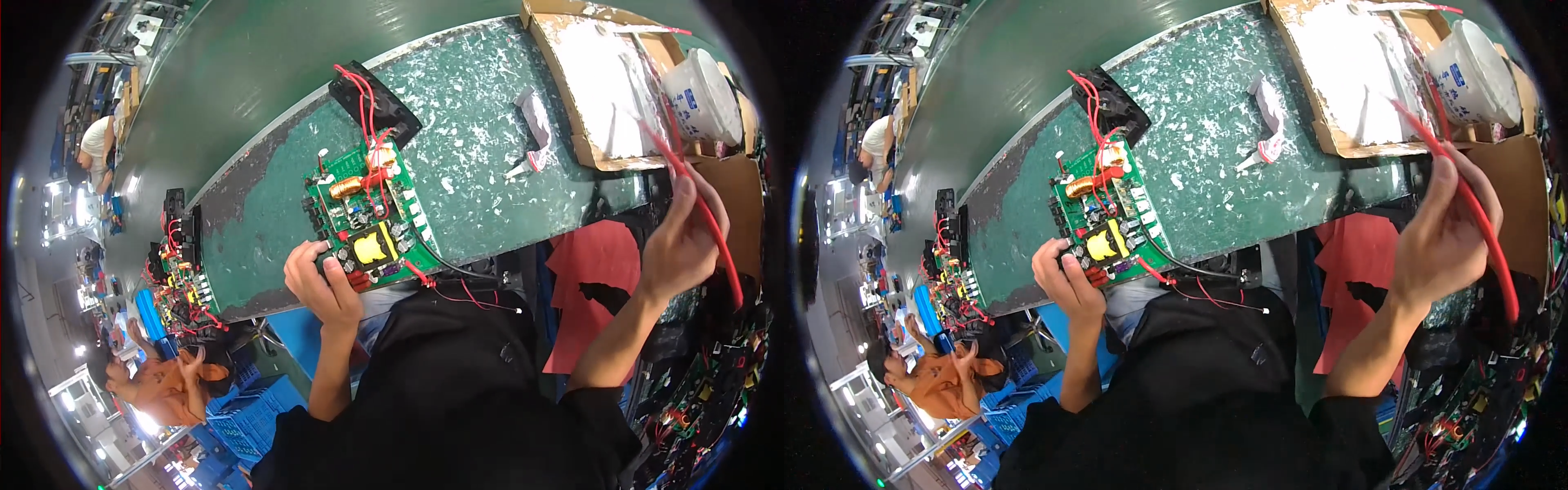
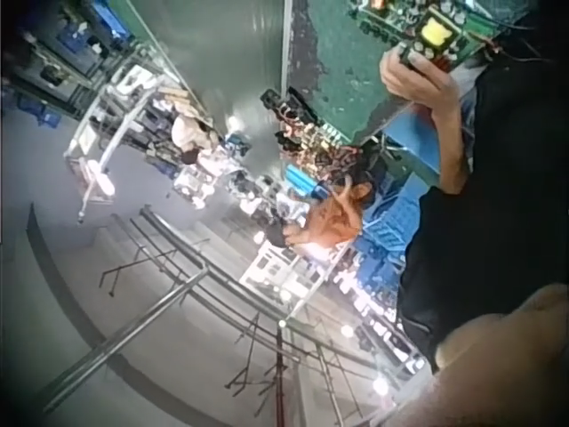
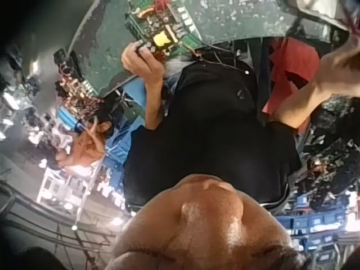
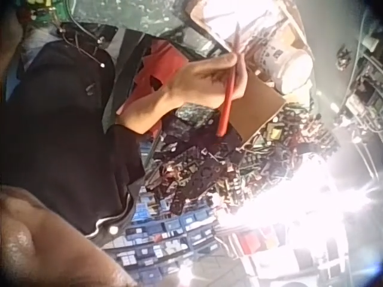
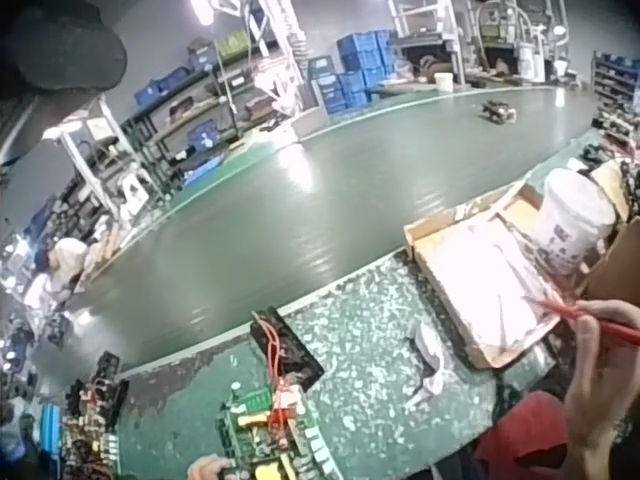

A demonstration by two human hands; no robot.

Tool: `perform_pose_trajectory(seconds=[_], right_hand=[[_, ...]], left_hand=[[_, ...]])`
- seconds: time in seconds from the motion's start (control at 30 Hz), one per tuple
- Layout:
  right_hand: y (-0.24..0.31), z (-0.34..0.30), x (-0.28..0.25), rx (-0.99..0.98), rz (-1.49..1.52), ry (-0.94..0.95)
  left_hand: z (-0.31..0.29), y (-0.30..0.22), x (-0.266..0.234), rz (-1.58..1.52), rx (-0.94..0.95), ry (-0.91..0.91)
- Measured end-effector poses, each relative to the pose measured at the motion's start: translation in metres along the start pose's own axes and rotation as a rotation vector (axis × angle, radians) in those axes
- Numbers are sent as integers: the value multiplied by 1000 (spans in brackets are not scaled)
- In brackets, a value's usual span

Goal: Assembling electronic components and wiring onto circuit boards on a factory production line.

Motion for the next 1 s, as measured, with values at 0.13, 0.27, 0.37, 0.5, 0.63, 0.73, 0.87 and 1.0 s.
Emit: perform_pose_trajectory(seconds=[0.13,0.27,0.37,0.5,0.63,0.73,0.87,1.0], right_hand=[[2,-4,-14,80,82,-180],[25,-15,-23,383,429,-190],[49,-27,-3,545,697,-90],[101,-25,26,510,904,250],[167,-12,51,156,801,542],[197,-7,66,-28,856,724],[221,-1,78,-52,922,879],[232,3,80,-85,806,858]], left_hand=[[0,-2,-1,-13,17,2],[-2,4,-1,2,1,7],[-4,7,-3,-39,-26,41],[-15,6,-13,-116,-80,73],[-33,12,-15,-95,-153,-31],[-43,19,-12,-161,-191,-65],[-47,20,-11,-247,-297,-57],[-42,14,-9,-280,-380,-78]])
Point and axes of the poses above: each hand's wrist, its own z-axis towards the middle knuckle, its own x-axis out of the palm, y = z × x, the point moved 3 cm from there along z, towards the middle knuckle, and after that the axes turned 12 degrees about -x, right-handed, at the moved point
